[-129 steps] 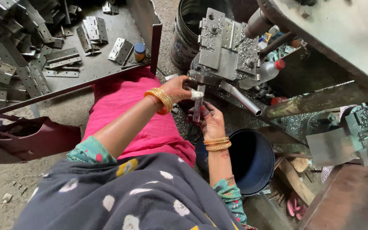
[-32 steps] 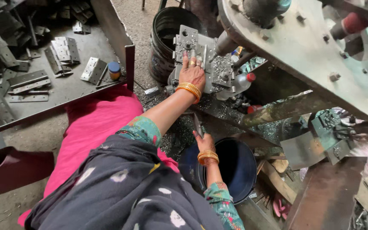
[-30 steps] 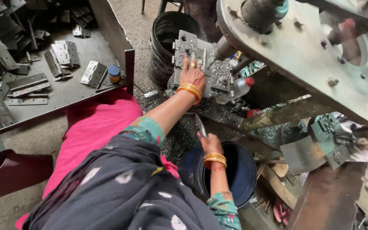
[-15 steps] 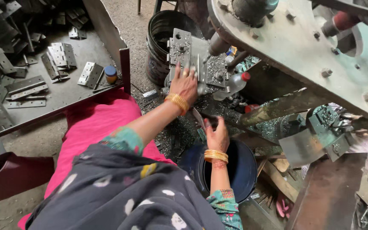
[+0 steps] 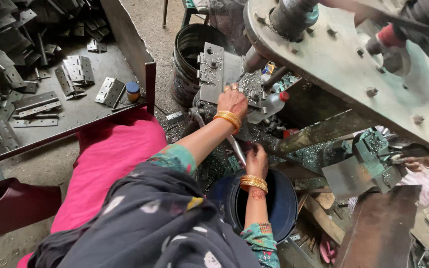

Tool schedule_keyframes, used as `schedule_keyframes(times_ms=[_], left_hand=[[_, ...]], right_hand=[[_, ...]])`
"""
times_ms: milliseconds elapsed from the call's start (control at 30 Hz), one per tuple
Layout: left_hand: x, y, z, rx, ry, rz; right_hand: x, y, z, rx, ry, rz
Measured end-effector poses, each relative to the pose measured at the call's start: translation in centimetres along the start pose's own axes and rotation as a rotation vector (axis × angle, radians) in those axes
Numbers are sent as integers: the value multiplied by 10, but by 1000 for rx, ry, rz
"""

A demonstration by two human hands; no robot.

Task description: The person repeatedly picks small metal pieces from a bin, places them into a drill press jig, and operates the machine to drill holes. After each cycle, the person removes the processed piece and returns it to the bin. The task is performed continuously throughout the clip.

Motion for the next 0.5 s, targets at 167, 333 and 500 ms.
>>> schedule_keyframes(times_ms=[167,333,500], left_hand=[[8,28,-47,259,255,21],[16,11,-26,220,135,116],[39,9,4,126,0,254]], right_hand=[[4,22,-16,-175,-19,-103],[0,19,-5,67,87,-152],[22,-3,0,-46,48,-329]])
Point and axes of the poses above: each hand's wrist, its own z-axis towards the middle knuckle, its own x-axis out of the palm, y = z × x, the point moved 3 cm from there along z, towards the middle knuckle, and after that the axes turned 6 degrees about x, right-handed, at the moved point
